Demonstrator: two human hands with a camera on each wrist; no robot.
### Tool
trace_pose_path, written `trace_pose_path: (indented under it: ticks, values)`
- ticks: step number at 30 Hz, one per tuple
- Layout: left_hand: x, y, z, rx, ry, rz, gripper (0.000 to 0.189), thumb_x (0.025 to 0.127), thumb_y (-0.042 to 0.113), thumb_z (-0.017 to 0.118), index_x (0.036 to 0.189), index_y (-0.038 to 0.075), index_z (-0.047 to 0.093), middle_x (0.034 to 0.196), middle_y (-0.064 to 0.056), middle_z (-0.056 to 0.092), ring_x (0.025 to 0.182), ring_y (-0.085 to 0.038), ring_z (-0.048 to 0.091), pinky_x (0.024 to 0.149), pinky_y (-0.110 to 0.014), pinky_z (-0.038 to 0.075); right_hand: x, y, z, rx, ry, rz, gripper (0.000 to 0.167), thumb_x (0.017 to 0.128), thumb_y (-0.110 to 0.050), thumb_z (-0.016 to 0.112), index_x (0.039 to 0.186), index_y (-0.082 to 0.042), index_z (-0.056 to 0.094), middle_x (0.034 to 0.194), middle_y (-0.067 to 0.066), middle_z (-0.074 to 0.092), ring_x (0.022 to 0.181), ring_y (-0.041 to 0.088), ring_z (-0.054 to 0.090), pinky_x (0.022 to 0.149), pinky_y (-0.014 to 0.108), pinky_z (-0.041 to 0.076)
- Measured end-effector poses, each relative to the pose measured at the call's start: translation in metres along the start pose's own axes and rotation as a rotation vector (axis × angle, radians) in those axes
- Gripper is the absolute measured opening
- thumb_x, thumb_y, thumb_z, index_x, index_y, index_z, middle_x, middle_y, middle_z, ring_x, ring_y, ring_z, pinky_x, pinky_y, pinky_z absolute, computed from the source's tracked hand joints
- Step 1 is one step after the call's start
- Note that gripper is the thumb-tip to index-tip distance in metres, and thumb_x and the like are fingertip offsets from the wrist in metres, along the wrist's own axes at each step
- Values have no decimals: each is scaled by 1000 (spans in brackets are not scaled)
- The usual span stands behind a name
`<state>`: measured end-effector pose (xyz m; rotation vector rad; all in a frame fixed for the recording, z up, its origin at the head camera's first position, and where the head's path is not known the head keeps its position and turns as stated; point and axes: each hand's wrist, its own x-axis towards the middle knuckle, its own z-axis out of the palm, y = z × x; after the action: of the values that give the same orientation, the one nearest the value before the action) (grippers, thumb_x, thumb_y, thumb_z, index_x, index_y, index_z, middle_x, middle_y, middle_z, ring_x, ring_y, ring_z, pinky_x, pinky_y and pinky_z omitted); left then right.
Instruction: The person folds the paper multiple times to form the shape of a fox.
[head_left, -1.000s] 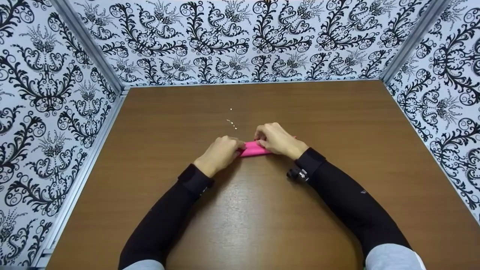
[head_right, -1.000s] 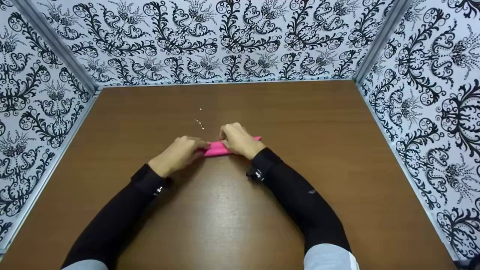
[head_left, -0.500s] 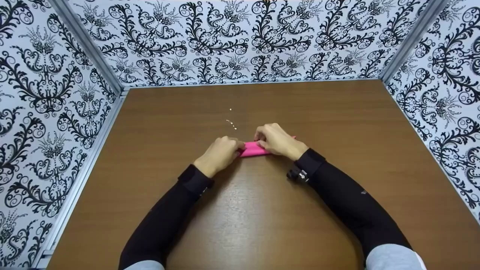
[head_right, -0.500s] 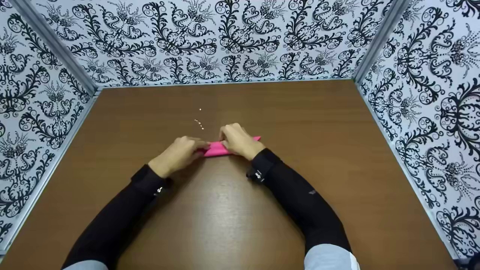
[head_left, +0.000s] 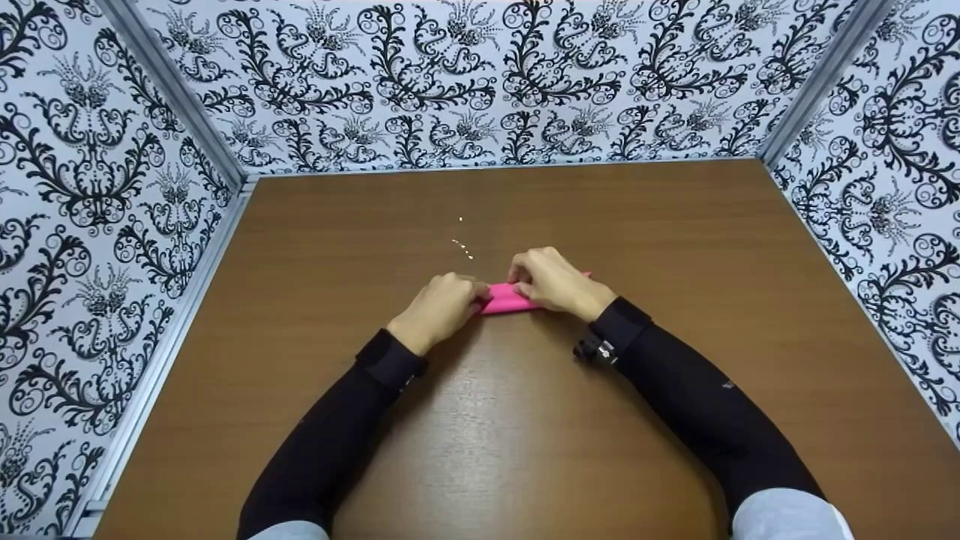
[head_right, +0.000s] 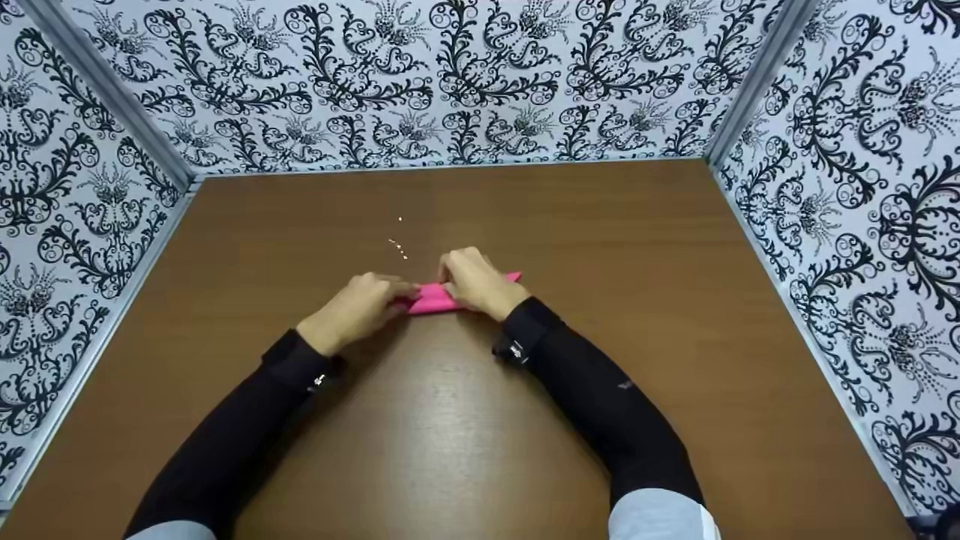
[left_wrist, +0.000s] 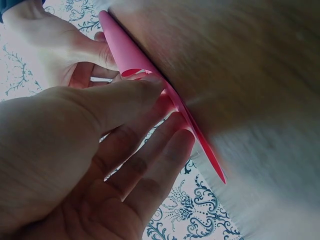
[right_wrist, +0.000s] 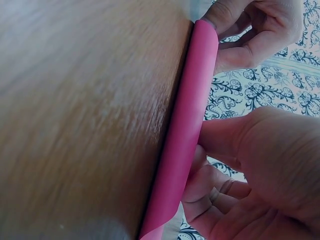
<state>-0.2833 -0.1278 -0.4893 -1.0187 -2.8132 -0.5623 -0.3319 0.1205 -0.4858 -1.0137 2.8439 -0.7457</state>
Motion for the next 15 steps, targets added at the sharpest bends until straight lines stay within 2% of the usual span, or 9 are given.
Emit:
trace_pose_path:
  ticks: [6,15]
  values:
    - [0,0,0,-13,2,0,13,107,4,82,116,9,90,115,-9,90,107,-35,88,94,-53,72,1,3,1,4,5,-3,9,100,2,78,107,-1,82,100,16,86,95,33,82,91,50,69]
    - [2,1,-3,-50,-4,-16,15,111,6,77,119,6,89,114,-10,90,107,-31,87,97,-49,72,2,2,-3,15,-30,46,5,104,-5,82,100,-3,85,94,11,86,88,26,79,86,45,68]
